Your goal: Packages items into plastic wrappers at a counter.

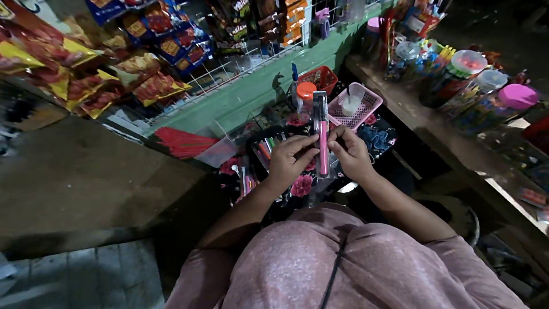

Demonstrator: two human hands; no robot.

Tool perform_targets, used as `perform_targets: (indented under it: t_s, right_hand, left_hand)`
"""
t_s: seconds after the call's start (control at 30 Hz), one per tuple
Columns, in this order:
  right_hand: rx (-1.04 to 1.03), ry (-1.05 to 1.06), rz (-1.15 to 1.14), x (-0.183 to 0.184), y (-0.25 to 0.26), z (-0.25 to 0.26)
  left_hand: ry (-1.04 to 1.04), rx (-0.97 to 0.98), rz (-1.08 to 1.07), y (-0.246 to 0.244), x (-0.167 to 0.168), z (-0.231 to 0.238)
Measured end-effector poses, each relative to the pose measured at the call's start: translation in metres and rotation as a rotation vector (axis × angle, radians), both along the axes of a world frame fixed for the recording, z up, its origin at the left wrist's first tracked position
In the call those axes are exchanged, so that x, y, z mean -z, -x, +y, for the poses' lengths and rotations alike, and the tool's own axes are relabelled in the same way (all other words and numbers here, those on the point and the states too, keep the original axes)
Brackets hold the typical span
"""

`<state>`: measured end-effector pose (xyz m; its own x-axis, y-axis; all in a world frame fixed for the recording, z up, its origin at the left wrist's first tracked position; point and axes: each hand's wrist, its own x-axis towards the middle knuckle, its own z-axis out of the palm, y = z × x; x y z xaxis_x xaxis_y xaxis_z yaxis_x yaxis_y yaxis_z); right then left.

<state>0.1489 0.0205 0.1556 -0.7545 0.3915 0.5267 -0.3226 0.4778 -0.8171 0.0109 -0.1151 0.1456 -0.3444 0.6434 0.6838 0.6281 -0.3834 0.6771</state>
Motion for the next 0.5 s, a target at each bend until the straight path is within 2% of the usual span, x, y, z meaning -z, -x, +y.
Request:
perform_targets:
  t_s: [0.27, 0.5]
  right_hand:
    - [-0.001, -0.04, -0.028, 0.0031, -0.0028, -0.0033]
    - [-0.005, -0.06, -0.024, 0.0004, -0.0063, -0.0044]
  left_hand:
    - [0.027, -0.013, -0.03, 0.0007, 0.0004, -0.0005]
    - [0.13, -0.069, 0.187, -0.0031, -0.0029, 0.0002]
